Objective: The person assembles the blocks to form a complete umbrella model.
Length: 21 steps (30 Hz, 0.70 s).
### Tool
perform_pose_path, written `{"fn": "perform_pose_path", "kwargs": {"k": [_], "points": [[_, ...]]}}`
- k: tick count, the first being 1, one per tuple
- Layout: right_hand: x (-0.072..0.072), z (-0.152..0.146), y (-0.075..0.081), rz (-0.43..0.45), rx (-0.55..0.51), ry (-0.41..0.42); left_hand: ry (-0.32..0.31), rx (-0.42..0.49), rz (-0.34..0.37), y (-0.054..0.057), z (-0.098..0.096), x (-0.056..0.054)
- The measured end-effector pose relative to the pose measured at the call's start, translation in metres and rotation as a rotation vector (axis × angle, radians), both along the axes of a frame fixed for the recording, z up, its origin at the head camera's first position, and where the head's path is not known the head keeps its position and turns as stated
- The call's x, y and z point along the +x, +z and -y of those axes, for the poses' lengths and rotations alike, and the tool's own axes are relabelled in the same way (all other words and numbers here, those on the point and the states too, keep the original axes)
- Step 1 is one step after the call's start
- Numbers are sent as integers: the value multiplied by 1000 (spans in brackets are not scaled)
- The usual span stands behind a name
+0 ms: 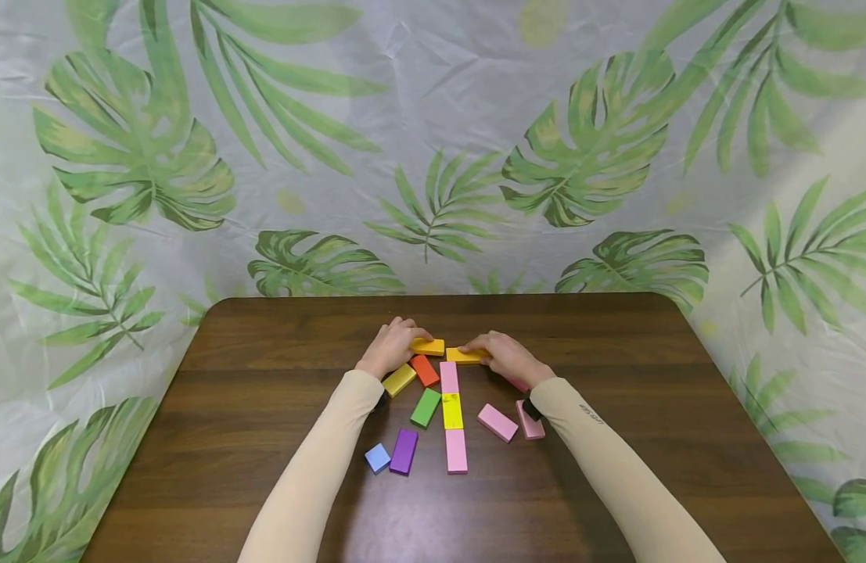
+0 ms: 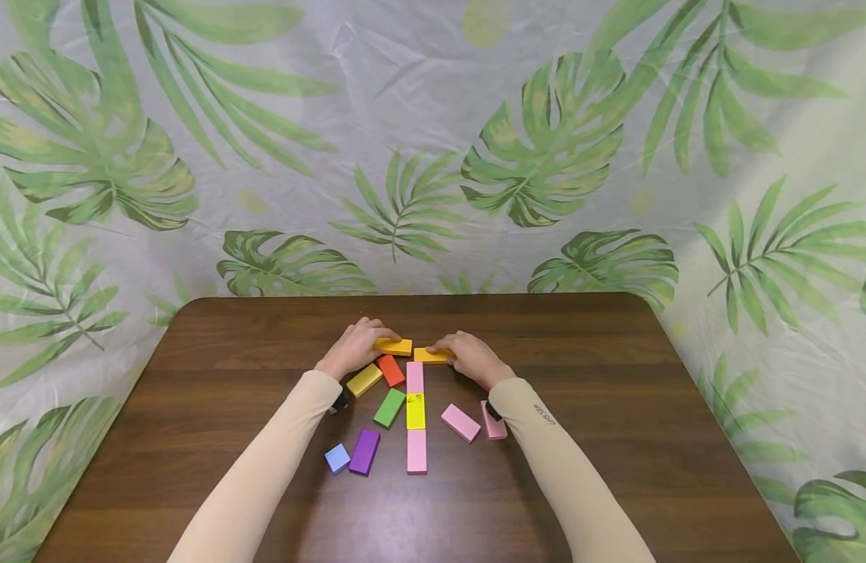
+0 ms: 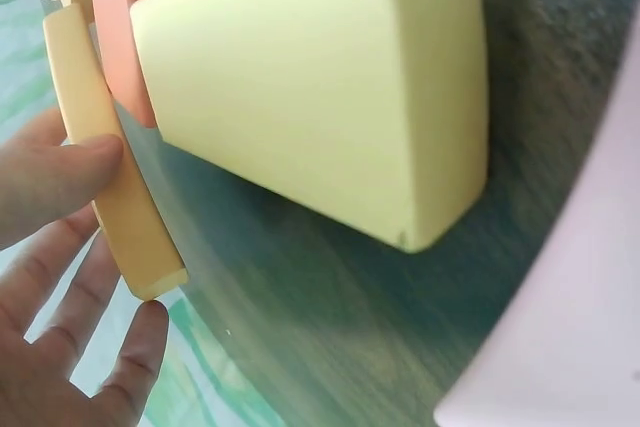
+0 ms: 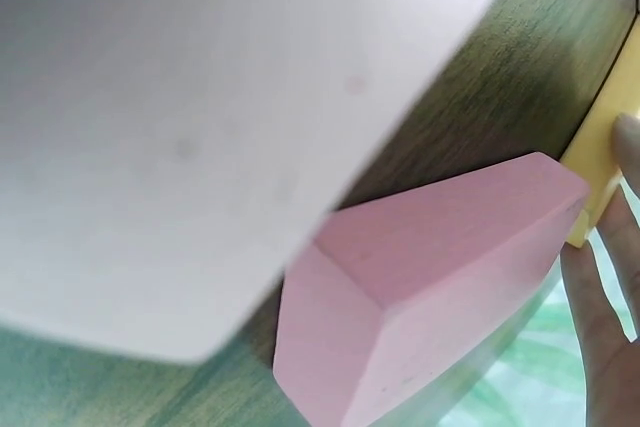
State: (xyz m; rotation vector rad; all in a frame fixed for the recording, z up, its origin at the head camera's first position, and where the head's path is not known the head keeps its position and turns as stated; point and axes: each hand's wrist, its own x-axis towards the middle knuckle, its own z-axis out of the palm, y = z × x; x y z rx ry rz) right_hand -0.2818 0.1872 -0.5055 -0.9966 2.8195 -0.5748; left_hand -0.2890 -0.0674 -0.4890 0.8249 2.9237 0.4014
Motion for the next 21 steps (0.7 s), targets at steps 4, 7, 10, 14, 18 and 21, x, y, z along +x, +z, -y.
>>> {"fn": "perform_pose_path", "kwargs": {"k": [4, 7, 10, 14, 18, 21], "points": [[0, 0, 1, 6, 0, -2, 3, -12, 12, 1, -3, -1], [1, 1, 1, 11, -1, -3, 7, -16, 21, 0, -5, -2], [1, 1, 1, 12, -1, -3, 12, -20, 31, -1, -6, -3], [1, 0, 1, 10, -3, 0, 17, -21, 53, -2, -5, -3], [2, 0, 1, 8, -5, 3, 32, 9, 77, -2, -5, 2], [2, 0, 1, 13, -4, 2, 44, 25, 73, -2, -7, 9]]}}
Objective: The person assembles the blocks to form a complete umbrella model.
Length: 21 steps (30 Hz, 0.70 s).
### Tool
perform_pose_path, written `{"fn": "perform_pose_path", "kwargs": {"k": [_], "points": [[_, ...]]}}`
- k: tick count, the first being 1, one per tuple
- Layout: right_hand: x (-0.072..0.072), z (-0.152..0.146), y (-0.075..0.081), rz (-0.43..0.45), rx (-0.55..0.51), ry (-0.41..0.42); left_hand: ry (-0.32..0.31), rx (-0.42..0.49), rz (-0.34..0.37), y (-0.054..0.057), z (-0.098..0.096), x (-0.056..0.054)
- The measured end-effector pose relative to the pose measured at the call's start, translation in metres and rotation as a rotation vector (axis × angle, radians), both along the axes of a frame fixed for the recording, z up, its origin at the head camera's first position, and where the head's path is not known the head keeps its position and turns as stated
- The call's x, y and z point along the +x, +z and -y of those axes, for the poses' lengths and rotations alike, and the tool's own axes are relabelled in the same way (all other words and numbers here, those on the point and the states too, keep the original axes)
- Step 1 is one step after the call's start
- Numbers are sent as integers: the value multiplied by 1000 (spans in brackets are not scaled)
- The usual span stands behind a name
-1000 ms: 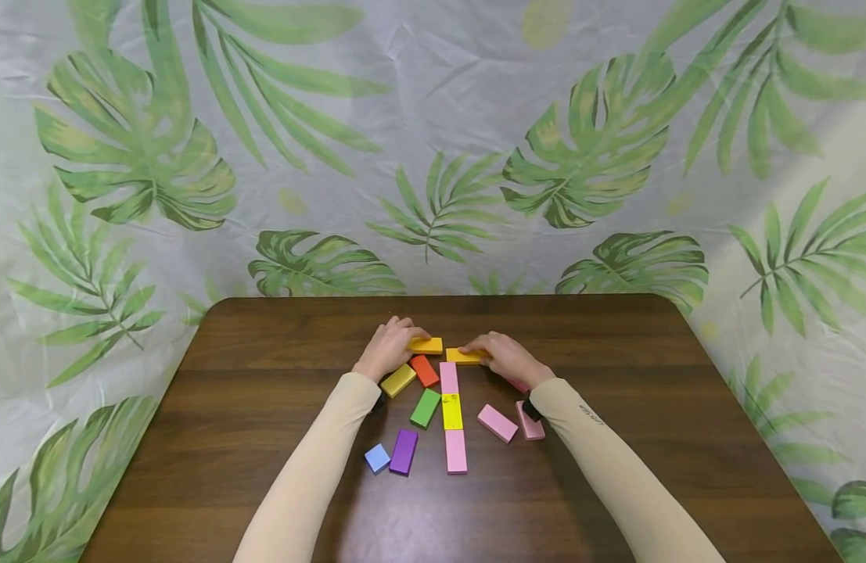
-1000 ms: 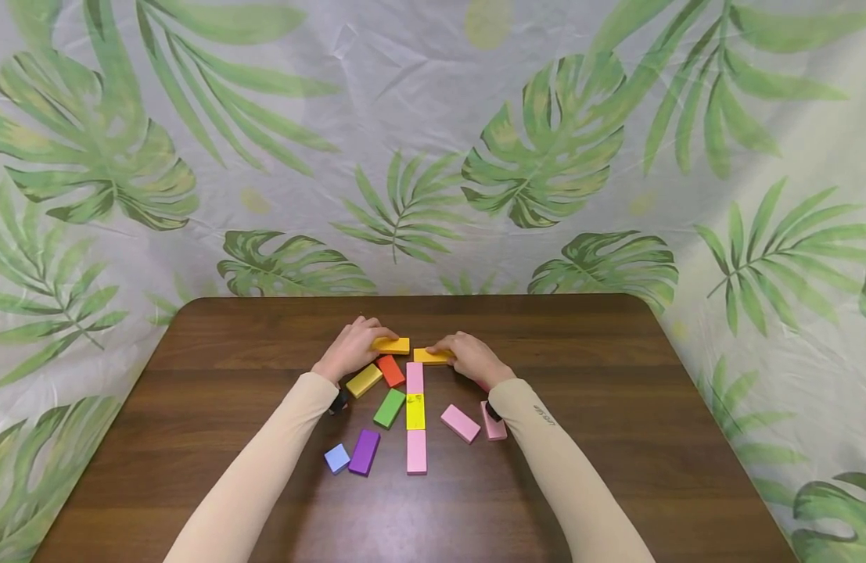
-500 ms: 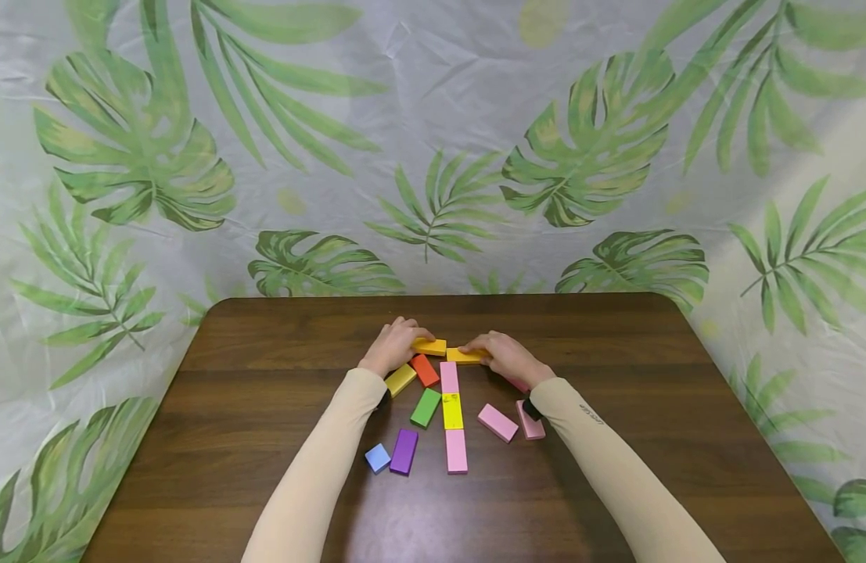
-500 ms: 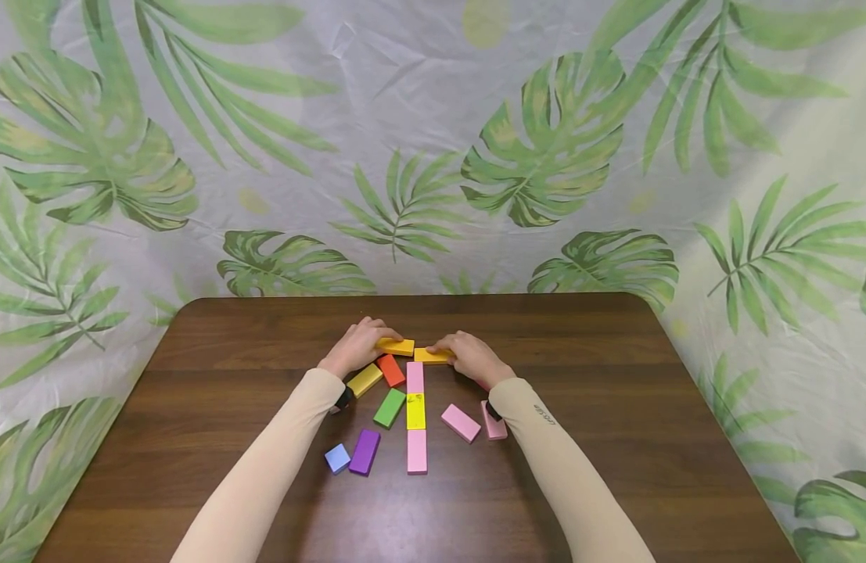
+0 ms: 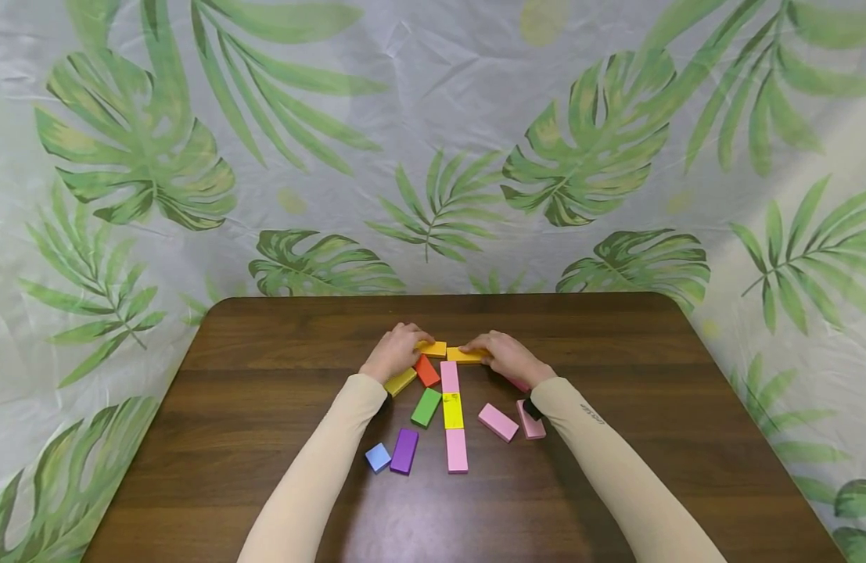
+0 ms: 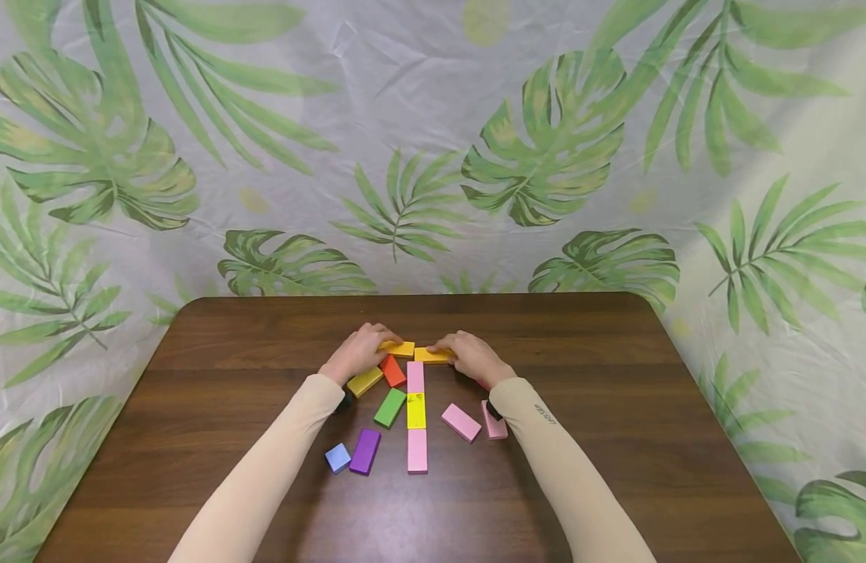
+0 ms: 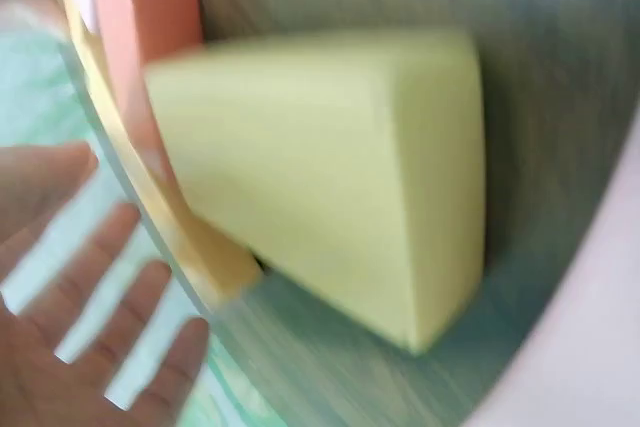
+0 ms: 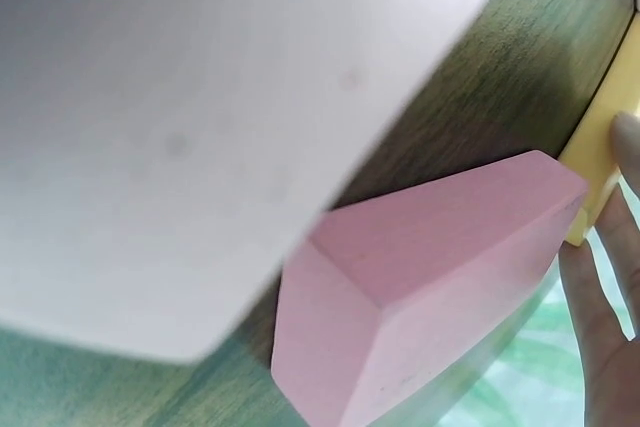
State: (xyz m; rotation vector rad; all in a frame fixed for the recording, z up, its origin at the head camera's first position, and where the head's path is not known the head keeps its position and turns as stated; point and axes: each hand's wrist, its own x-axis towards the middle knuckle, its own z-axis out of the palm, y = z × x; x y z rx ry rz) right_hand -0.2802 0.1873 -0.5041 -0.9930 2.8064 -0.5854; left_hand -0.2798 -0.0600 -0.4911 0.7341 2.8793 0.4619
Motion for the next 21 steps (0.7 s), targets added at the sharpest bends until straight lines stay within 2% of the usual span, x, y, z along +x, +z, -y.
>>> {"fn": "perform_pose_path", "kwargs": {"k": [5, 10, 21], "points": [[0, 0, 0, 14, 15, -13, 8, -17, -11, -4, -6, 14], [-1, 0, -1, 3, 7, -2, 21, 3, -1, -9, -3, 20], [0, 0, -1, -9, -9, 12, 18, 93, 51, -4, 20, 32]]}}
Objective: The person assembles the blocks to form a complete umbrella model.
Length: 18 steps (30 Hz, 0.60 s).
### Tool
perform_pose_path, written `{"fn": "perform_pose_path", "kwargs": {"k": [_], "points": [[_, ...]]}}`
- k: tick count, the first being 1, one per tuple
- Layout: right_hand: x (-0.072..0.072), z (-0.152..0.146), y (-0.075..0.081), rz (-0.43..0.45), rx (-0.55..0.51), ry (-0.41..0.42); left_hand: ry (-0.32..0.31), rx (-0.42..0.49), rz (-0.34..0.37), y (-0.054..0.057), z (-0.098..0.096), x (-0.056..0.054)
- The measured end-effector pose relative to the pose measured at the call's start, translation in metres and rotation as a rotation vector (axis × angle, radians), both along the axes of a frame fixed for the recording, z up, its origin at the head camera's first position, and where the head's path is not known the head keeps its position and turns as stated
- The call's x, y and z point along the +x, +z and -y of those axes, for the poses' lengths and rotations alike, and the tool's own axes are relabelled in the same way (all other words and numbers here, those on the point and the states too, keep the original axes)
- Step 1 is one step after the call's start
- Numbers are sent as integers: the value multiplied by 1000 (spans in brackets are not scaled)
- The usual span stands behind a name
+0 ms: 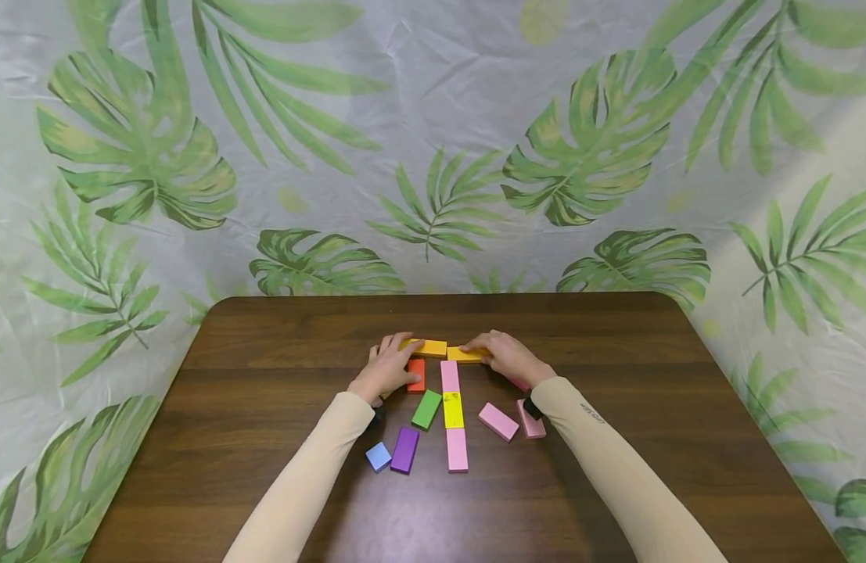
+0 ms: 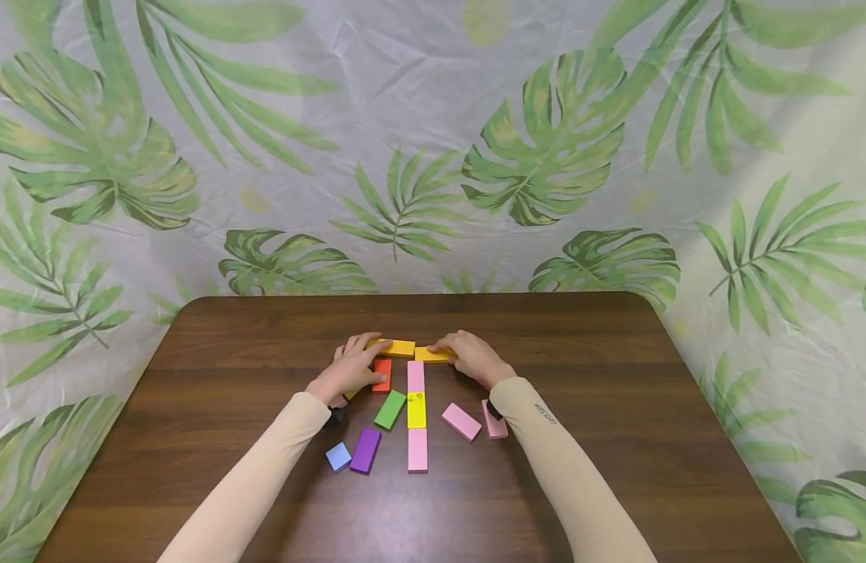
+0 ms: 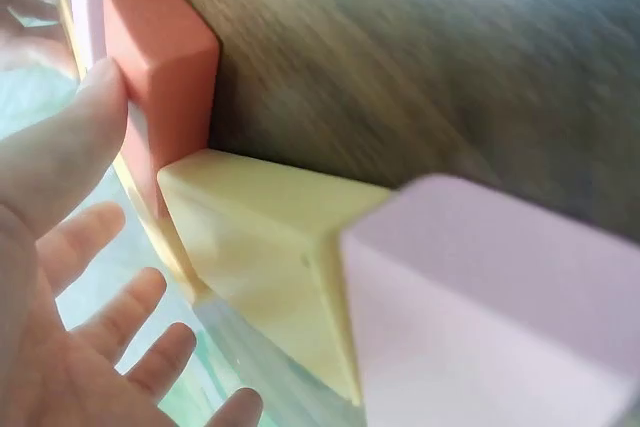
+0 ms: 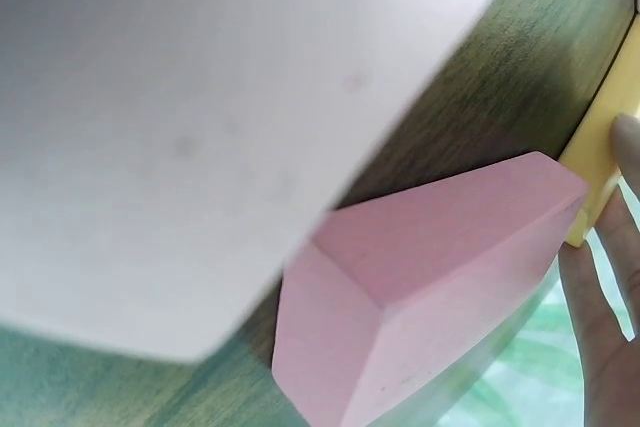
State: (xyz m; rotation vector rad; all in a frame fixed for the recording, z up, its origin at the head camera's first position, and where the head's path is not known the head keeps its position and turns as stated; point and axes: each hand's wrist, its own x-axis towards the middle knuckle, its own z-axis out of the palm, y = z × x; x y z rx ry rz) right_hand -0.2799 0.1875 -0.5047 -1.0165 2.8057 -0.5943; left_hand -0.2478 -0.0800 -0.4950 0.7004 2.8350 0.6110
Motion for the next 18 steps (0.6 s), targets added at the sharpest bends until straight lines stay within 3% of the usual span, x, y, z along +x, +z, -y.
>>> {"fn": "perform_pose_path", "kwargs": {"k": [9, 18], "points": [[1, 1, 1, 9, 0, -12, -11, -57, 89, 3, 15, 0], [1, 1, 2, 14, 2, -14, -67, -31, 114, 4, 1, 2]]}}
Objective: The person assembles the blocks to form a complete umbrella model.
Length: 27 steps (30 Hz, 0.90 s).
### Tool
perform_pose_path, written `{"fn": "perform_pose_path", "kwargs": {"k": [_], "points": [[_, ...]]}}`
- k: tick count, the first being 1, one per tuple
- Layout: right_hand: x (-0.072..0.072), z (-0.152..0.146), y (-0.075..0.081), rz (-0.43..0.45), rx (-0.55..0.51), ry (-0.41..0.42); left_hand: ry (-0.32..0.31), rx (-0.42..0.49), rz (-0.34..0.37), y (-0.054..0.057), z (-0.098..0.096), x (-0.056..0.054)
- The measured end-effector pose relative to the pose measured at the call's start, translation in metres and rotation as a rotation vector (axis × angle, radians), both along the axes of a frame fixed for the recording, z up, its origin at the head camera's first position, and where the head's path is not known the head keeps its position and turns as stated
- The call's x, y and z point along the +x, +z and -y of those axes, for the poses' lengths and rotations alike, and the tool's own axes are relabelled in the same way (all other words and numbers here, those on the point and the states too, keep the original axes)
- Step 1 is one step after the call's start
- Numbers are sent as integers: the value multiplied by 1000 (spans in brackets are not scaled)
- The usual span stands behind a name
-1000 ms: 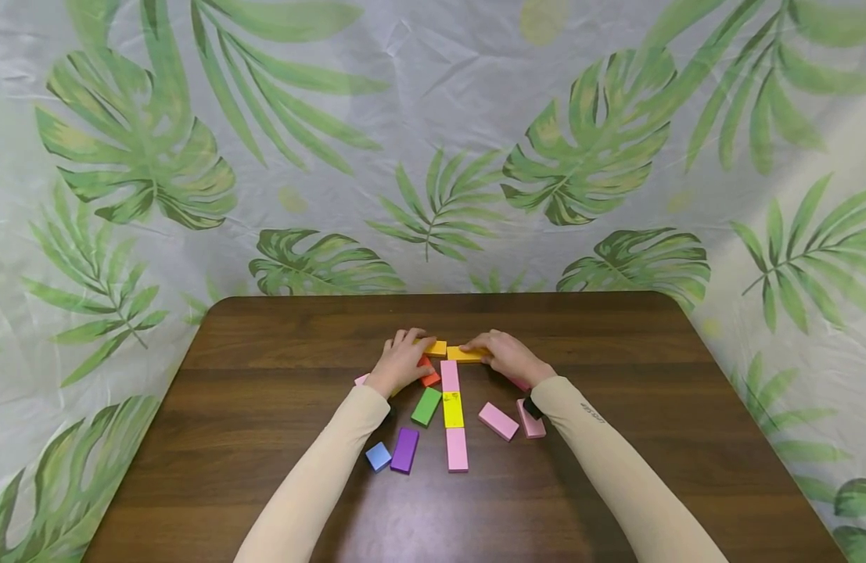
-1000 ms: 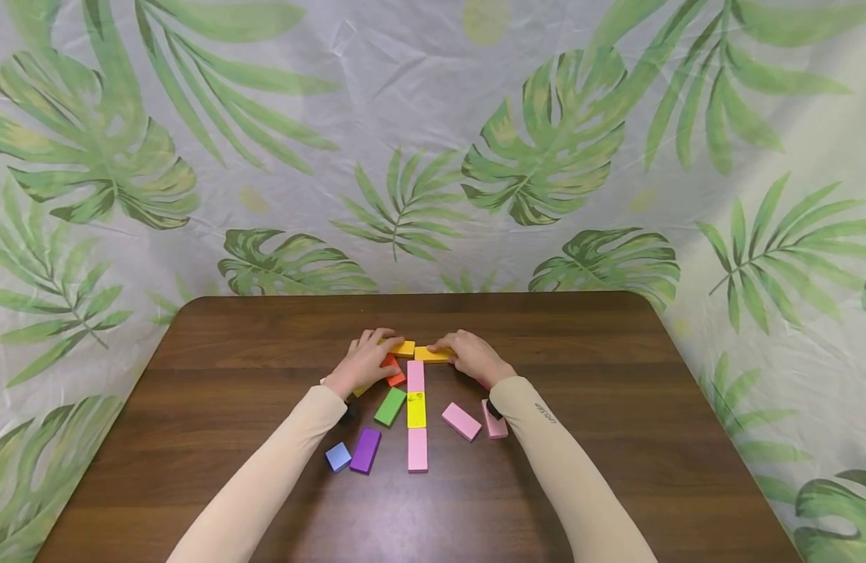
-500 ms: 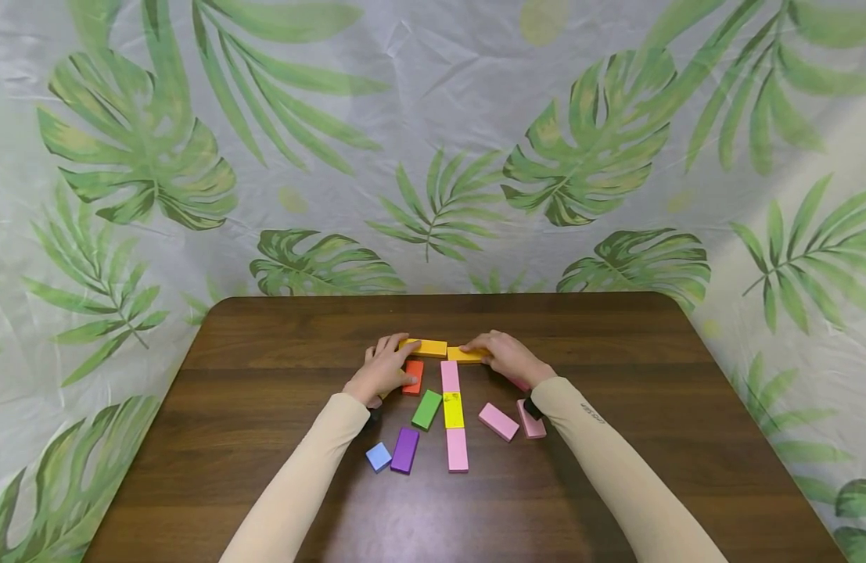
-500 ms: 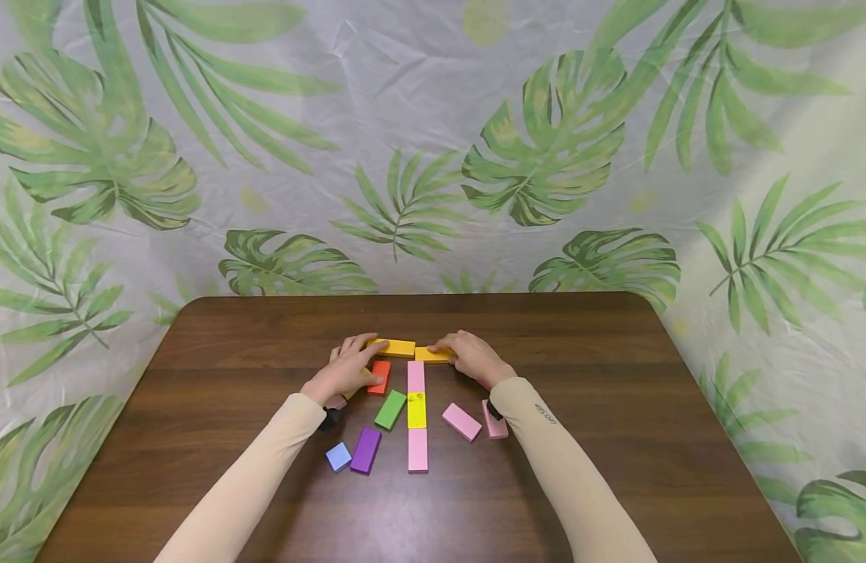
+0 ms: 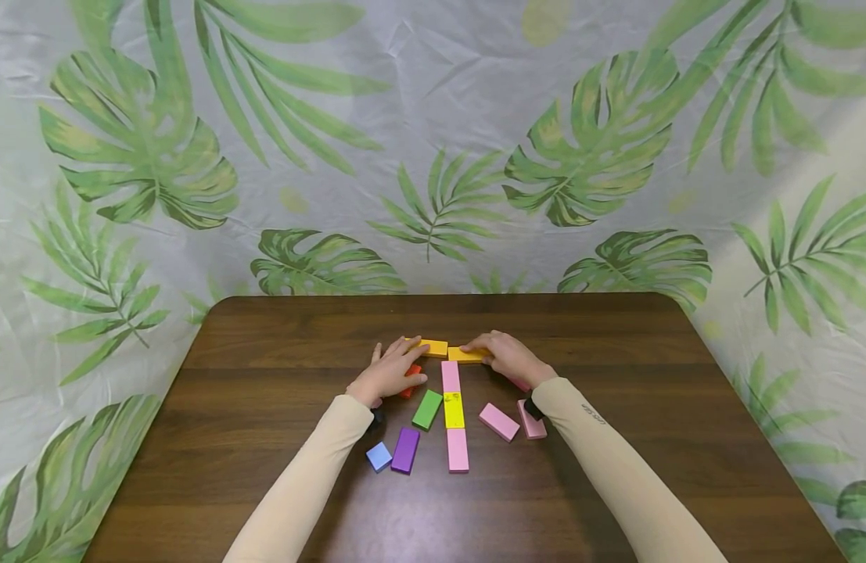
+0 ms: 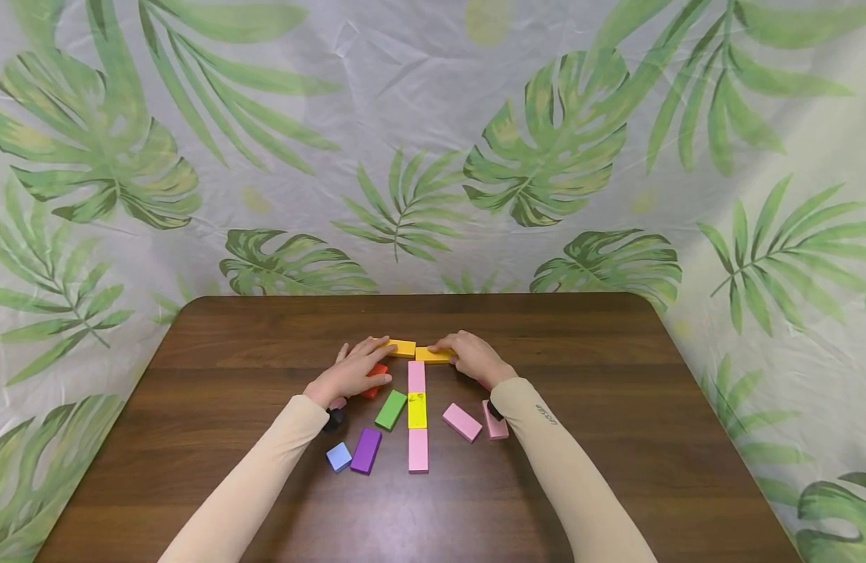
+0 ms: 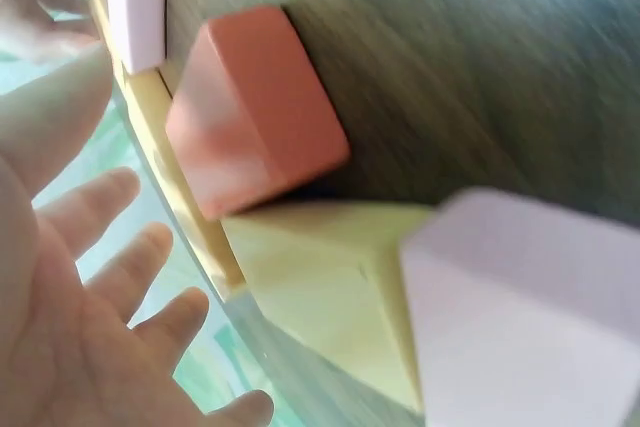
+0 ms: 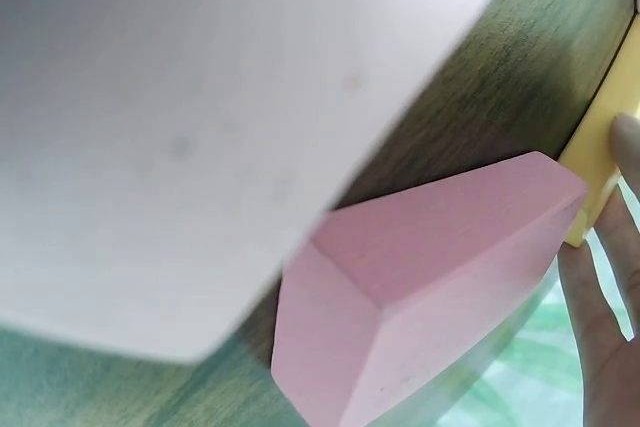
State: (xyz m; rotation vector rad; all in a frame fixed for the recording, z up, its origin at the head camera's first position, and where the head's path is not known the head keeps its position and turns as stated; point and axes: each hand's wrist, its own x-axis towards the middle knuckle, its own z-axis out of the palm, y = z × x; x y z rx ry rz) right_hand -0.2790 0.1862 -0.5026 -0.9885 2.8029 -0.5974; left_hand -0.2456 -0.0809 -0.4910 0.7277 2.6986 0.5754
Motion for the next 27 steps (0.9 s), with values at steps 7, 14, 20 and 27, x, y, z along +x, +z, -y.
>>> {"fn": "perform_pose_path", "kwargs": {"k": [7, 14, 20, 27], "points": [[-1, 0, -1, -4, 1, 7, 16, -75, 12, 0, -9, 4], [-3, -1, -4, -6, 8, 0, 30, -88, 0, 0, -10, 10], [-3, -1, -4, -12, 11, -3, 32, -86, -5, 0, -12, 14], [-3, 0, -4, -3, 22, -14, 34, -87, -20, 0, -14, 16]]}}
